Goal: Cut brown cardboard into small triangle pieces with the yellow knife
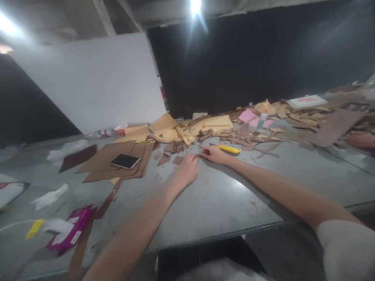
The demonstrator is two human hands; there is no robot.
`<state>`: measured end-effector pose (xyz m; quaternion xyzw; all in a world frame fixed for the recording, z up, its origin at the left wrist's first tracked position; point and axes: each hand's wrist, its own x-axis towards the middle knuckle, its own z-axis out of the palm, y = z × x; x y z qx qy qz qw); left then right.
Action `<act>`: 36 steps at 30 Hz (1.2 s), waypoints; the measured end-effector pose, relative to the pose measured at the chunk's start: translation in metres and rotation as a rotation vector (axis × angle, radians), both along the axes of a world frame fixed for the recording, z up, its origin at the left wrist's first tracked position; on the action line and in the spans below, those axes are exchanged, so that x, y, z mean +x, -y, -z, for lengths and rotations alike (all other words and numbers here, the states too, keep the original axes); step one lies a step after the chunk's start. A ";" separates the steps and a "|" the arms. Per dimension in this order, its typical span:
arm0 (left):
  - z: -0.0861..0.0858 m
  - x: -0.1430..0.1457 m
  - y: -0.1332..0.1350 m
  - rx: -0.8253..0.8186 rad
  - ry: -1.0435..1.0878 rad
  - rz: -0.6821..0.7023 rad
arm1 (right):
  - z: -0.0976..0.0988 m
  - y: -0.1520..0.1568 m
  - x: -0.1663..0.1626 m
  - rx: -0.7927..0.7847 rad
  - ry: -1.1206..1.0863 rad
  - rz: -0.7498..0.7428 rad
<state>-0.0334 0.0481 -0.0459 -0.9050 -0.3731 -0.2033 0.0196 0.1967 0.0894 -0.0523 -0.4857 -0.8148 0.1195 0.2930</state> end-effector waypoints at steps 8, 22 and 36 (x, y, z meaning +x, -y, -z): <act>0.008 -0.003 -0.004 -0.001 -0.002 -0.028 | 0.000 0.002 0.002 0.046 0.001 -0.060; -0.002 -0.002 -0.005 -0.021 -0.039 0.049 | -0.002 0.005 -0.004 0.055 0.093 0.083; -0.009 -0.002 -0.004 -0.102 -0.033 0.058 | -0.011 0.017 0.007 0.177 0.190 -0.132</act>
